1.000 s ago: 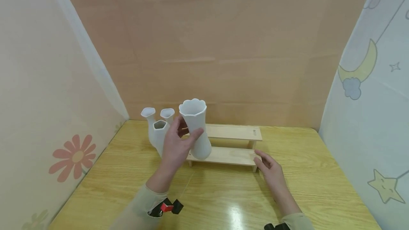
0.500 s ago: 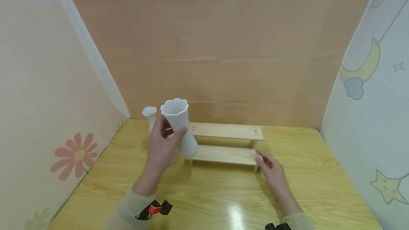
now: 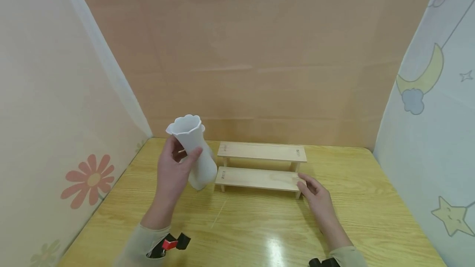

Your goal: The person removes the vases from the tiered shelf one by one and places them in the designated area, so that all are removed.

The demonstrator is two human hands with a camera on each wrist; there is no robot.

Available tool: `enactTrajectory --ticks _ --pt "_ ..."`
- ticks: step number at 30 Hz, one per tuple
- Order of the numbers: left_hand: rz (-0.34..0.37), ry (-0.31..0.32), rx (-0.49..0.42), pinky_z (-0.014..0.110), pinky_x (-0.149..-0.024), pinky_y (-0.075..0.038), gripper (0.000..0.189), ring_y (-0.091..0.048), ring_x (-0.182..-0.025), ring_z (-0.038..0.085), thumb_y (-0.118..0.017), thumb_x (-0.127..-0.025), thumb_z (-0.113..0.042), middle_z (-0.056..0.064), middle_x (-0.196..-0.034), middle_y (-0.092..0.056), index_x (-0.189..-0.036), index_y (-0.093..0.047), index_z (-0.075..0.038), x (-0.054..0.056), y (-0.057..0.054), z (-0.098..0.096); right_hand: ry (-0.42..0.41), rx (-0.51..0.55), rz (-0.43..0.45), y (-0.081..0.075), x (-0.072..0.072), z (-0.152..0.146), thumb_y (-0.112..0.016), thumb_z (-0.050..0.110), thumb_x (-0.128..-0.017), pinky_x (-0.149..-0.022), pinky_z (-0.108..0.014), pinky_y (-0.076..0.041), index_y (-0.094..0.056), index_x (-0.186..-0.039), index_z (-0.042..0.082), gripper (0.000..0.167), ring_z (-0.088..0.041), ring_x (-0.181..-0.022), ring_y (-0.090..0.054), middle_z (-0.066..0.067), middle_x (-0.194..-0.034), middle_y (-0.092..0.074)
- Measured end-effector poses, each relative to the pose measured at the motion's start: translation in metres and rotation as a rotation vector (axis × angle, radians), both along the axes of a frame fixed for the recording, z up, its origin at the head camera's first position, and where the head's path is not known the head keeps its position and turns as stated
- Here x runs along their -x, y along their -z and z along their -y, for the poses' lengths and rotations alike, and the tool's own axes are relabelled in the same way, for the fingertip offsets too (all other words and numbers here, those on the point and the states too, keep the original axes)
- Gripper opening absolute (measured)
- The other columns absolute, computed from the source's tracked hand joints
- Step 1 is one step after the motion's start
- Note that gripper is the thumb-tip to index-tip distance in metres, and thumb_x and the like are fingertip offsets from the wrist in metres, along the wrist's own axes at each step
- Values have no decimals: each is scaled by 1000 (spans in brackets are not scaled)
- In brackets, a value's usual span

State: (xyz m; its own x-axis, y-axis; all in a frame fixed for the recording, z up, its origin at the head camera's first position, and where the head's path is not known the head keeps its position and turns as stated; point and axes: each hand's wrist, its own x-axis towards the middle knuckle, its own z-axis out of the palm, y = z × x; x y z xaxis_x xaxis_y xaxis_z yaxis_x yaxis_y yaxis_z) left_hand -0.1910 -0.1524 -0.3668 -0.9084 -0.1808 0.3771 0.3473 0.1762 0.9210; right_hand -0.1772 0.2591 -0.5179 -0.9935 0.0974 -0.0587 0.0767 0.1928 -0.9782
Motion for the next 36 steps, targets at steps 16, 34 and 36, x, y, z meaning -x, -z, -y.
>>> enactTrajectory --ticks 16,34,36 --pt "61 -45 59 33 -101 -54 63 -64 -117 21 -89 -97 -24 6 -130 -65 -150 -57 -13 -20 -2 18 -8 1 2 0 1 -2 -64 46 -113 -129 -46 -28 -48 -166 13 65 -31 -167 -21 -8 -178 -31" --pt "98 -148 180 21 -95 -55 67 -63 -118 20 -85 -101 -30 5 -133 -63 -158 -52 -17 -30 4 49 -3 -12 0 0 1 -1 -64 51 -111 -128 -44 -30 -50 -166 14 67 -30 -166 -23 -7 -178 -32" --pt "97 -164 189 21 -96 -54 66 -63 -118 19 -85 -101 -30 4 -132 -64 -157 -54 -16 -29 5 52 5 -19 4 0 1 -1 -64 53 -111 -128 -43 -30 -50 -166 15 69 -29 -166 -23 -6 -177 -33"
